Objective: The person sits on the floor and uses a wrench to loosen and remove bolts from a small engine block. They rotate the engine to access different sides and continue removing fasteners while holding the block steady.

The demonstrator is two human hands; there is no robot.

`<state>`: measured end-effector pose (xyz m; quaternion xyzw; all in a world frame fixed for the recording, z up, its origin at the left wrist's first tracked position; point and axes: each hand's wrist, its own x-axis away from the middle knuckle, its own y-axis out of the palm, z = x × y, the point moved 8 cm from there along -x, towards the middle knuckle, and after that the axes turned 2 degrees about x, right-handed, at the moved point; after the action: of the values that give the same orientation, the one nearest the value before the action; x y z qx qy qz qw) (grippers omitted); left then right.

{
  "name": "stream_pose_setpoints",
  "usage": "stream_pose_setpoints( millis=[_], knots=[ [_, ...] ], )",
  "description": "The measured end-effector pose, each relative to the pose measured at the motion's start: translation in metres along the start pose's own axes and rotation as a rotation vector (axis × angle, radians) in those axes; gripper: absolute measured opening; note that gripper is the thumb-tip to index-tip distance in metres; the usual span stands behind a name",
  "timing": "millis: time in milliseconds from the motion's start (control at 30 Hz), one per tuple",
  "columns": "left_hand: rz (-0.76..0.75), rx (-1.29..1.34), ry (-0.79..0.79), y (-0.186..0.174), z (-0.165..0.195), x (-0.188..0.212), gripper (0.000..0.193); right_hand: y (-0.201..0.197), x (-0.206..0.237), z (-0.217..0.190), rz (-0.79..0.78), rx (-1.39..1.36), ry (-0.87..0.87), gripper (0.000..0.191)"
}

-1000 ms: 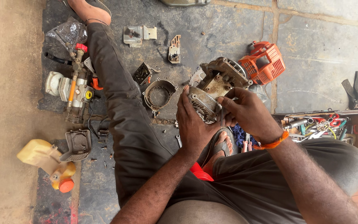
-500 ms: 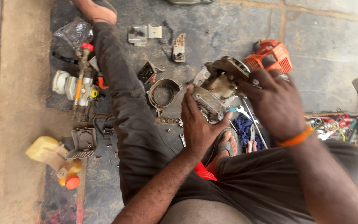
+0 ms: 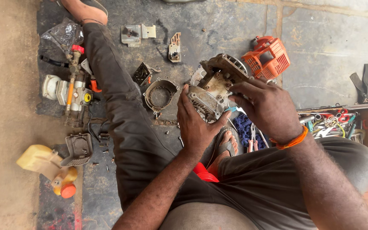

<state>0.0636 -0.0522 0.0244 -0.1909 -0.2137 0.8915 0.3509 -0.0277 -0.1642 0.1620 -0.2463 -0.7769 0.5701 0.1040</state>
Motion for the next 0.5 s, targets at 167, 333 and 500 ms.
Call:
stream_pose_setpoints(
  millis=[167,333,500],
  knots=[
    [-0.026,0.02,-0.002,0.0,-0.002,0.0,0.128,0.025,0.008,0.024,-0.194,-0.225,0.417,0.027],
    [-0.034,0.01,0.026,0.0,-0.005,0.001,0.128,0.047,0.01,0.033,-0.241,-0.547,0.56,0.034],
    [-0.062,0.014,0.007,0.002,-0.007,0.001,0.13,0.06,0.008,0.039,-0.258,-0.63,0.598,0.032]
  ],
)
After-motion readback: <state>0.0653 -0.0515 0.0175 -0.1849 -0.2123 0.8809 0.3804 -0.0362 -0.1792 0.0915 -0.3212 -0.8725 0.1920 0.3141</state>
